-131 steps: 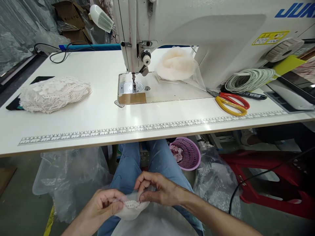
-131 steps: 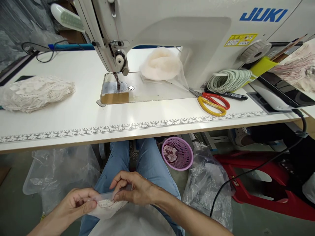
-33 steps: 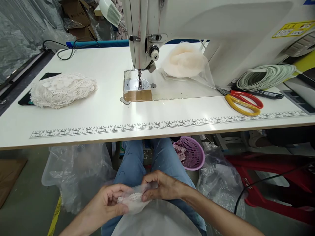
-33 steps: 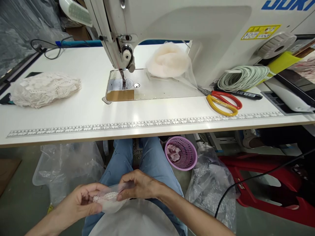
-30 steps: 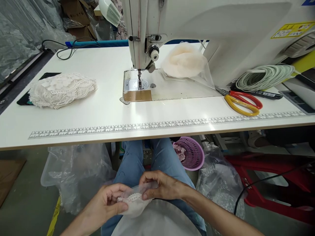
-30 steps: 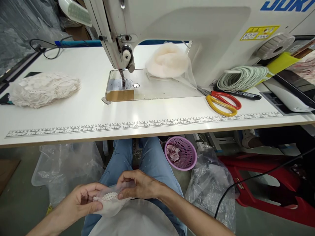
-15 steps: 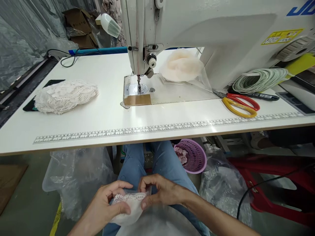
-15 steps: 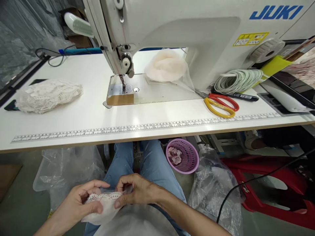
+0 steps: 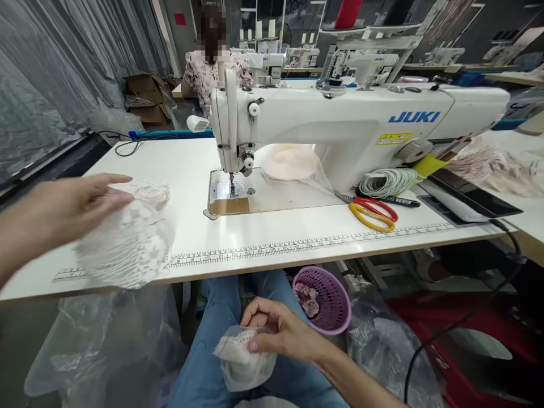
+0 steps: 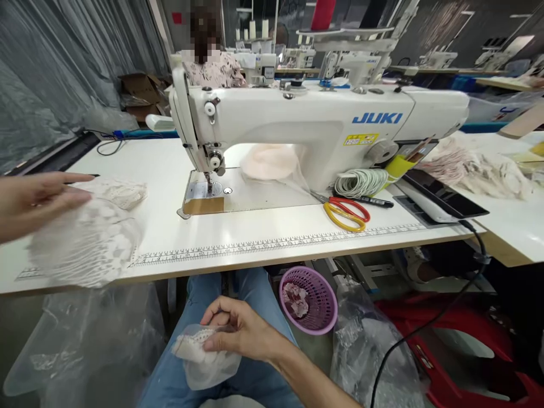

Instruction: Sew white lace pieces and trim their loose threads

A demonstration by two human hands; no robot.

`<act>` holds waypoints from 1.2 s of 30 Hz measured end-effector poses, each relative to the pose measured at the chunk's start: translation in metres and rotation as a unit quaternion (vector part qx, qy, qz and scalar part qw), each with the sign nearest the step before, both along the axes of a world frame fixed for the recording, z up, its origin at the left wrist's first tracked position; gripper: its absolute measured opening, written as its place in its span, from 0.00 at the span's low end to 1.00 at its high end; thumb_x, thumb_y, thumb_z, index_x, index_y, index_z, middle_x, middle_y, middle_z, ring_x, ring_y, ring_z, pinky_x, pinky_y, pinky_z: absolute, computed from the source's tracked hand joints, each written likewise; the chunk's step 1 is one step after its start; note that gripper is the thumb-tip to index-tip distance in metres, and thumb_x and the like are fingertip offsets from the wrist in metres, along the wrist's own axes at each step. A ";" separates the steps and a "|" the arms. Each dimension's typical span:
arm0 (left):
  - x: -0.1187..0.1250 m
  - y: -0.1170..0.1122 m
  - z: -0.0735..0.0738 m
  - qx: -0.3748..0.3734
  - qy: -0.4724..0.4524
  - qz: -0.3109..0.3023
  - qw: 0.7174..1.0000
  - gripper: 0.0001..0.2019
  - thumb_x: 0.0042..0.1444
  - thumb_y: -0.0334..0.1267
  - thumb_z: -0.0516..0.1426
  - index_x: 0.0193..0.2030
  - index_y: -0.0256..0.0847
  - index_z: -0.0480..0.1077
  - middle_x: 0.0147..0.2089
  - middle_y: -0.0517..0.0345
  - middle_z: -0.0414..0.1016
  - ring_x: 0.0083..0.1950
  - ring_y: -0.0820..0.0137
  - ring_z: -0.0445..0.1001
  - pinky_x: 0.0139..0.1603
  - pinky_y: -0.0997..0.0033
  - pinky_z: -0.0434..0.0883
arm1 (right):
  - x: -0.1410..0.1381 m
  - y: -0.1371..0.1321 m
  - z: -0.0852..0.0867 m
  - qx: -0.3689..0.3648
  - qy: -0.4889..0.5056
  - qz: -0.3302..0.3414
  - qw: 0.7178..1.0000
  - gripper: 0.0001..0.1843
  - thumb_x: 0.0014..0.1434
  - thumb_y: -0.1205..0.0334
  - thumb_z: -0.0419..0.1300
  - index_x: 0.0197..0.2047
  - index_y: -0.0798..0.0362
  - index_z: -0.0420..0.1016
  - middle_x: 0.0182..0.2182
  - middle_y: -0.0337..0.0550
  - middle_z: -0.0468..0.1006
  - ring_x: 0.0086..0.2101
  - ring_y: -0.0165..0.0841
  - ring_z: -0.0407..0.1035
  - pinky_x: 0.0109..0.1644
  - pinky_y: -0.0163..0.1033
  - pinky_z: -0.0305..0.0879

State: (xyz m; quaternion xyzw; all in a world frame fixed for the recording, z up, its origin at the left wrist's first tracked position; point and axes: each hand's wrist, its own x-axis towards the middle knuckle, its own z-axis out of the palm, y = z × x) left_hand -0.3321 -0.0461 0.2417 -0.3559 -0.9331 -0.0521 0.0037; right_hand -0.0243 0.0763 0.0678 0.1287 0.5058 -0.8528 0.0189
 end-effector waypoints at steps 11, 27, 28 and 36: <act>0.192 -0.028 -0.150 0.181 -0.688 -0.009 0.703 0.21 0.45 0.56 0.62 0.33 0.38 0.72 0.27 0.60 0.68 0.29 0.71 0.64 0.30 0.77 0.61 | 0.016 0.011 0.030 0.308 0.050 0.022 0.950 0.10 0.61 0.62 0.56 0.46 0.53 0.66 0.31 0.40 0.74 0.29 0.27 0.65 0.30 0.31 0.58; 0.197 -0.032 -0.171 0.223 -0.655 0.035 0.721 0.23 0.39 0.57 0.65 0.29 0.36 0.78 0.27 0.58 0.66 0.31 0.70 0.61 0.31 0.75 0.59 | 0.016 -0.027 0.010 0.512 0.112 -0.125 0.842 0.06 0.63 0.69 0.50 0.35 0.53 0.66 0.32 0.42 0.69 0.35 0.31 0.62 0.38 0.36 0.61; 0.197 -0.032 -0.171 0.219 -0.662 0.043 0.715 0.23 0.39 0.58 0.64 0.29 0.36 0.78 0.28 0.58 0.65 0.31 0.70 0.60 0.31 0.75 0.59 | 0.015 -0.025 0.009 0.483 0.117 -0.124 0.859 0.06 0.63 0.69 0.49 0.34 0.53 0.65 0.32 0.42 0.68 0.34 0.31 0.62 0.37 0.35 0.61; 0.201 -0.028 -0.169 0.214 -0.642 0.016 0.736 0.24 0.37 0.59 0.64 0.27 0.37 0.78 0.25 0.57 0.62 0.31 0.68 0.59 0.31 0.74 0.58 | 0.018 -0.022 0.006 0.478 0.108 -0.092 0.867 0.03 0.63 0.66 0.51 0.38 0.52 0.65 0.36 0.43 0.67 0.36 0.31 0.62 0.37 0.35 0.59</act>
